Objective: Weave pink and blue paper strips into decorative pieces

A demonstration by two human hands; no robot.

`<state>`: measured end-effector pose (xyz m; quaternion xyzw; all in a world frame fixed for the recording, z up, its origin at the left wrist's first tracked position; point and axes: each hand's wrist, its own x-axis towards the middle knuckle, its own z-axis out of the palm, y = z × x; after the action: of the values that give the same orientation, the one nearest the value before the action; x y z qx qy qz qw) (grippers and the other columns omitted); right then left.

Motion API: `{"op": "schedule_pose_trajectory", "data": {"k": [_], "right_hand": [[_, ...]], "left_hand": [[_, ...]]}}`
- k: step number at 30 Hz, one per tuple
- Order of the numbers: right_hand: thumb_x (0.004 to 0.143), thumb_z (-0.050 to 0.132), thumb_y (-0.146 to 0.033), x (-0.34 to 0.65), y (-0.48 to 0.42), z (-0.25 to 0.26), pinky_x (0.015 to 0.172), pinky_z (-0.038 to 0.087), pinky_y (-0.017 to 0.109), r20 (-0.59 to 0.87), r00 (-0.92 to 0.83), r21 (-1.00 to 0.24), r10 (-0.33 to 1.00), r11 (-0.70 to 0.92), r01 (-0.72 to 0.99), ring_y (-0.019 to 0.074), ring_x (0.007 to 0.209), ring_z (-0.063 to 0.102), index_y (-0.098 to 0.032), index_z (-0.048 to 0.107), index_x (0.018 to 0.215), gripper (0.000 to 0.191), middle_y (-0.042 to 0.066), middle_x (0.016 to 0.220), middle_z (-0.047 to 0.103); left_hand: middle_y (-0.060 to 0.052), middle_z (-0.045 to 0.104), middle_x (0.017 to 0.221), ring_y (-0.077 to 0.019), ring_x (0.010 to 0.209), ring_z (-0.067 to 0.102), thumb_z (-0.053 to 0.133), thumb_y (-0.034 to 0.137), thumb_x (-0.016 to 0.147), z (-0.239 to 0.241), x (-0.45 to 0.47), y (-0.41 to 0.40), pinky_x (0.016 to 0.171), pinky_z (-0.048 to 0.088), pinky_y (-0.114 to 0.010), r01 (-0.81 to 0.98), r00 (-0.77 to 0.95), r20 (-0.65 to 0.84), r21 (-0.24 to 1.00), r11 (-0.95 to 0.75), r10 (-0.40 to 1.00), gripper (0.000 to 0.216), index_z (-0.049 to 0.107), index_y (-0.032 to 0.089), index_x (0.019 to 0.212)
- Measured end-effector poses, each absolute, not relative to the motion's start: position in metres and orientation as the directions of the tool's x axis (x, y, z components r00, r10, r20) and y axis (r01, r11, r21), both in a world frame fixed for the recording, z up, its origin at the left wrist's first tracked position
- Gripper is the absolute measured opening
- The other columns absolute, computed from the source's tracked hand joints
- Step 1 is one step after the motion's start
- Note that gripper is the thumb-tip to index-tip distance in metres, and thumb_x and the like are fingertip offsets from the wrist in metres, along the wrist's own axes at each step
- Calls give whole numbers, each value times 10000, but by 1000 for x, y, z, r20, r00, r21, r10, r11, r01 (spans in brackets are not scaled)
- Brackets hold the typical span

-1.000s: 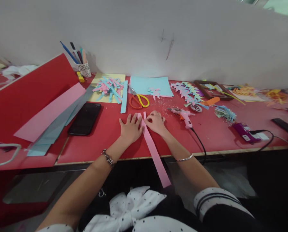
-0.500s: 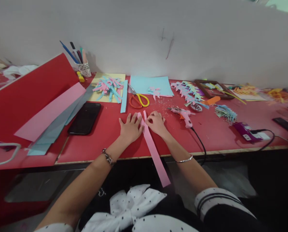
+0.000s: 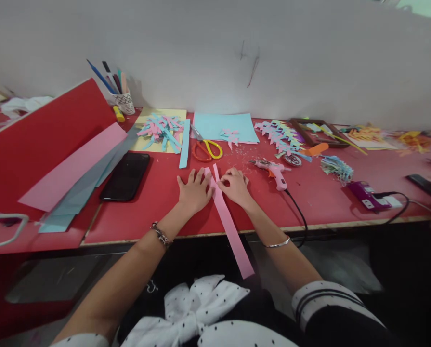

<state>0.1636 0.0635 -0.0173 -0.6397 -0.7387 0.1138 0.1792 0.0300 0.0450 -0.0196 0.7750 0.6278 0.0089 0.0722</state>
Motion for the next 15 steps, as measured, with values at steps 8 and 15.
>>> {"op": "schedule_pose_trajectory", "data": {"k": [8,15], "right_hand": [[722,535,-328,165,62,-16,794,286,372,112,-109,-413,988,146,899,189,936,429,-191,587,605,187,31,915,504],[701,552,-278,165,60,-14,768,288,379,93,-115,-429,989,144,892,191,923,429,-182,577,562,171,28,913,501]], "left_hand": [[-49,204,1431,-265,1302,157,165,379,857,-19,30,45,961,193,-619,973,209,-85,119,-199,974,512,214,234,1346],[-54,197,1433,-262,1306,144,169,367,860,-19,34,46,962,180,-627,977,183,-91,127,-170,979,510,202,226,1349]]}}
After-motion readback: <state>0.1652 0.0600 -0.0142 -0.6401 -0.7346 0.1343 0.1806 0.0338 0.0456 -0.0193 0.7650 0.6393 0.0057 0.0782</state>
